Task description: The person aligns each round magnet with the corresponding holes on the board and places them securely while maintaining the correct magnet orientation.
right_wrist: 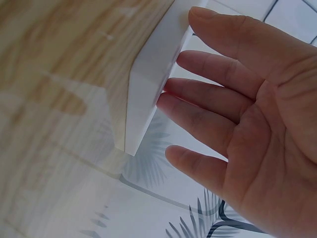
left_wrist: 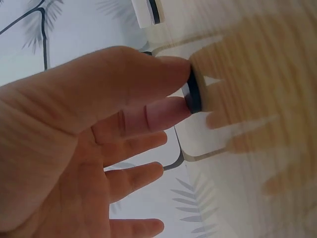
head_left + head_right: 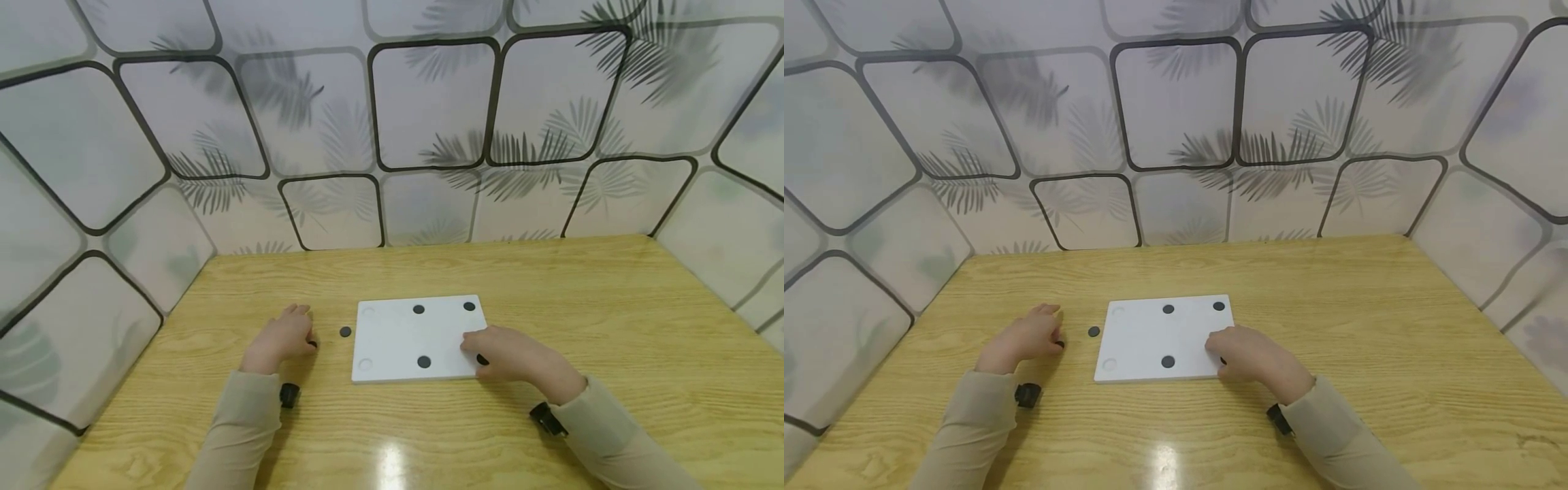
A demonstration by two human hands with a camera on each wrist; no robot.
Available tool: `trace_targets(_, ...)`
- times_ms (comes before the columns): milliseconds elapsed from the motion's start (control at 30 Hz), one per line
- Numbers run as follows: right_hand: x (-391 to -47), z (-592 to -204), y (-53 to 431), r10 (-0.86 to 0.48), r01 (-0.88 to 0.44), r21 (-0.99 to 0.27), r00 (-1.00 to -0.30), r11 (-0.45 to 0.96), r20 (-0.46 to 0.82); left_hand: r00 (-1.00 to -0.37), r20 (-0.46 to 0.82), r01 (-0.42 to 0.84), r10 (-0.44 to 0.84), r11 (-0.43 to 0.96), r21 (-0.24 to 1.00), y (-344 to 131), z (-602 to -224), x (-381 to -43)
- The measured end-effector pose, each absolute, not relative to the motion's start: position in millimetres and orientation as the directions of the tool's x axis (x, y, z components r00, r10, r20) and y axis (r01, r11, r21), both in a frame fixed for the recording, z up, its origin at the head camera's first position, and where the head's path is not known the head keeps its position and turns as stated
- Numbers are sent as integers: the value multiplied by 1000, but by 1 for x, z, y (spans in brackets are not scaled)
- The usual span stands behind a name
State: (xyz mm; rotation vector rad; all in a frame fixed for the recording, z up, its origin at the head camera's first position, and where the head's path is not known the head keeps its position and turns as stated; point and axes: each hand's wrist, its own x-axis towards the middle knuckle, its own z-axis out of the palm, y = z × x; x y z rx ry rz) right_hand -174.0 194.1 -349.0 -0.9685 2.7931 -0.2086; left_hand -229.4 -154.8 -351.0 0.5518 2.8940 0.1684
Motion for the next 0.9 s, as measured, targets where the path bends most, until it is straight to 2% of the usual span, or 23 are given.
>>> trace_targets(367,-174,-349,194,-619,-595,-184,-774,783,-131,-897,-171,393,407,913,108,-150,-347,-225)
trace_targets(900,-173,-348,194,-634,-611,-182,-764,770,-118,-864,-76,488,497,866,112,-132,-338,-216)
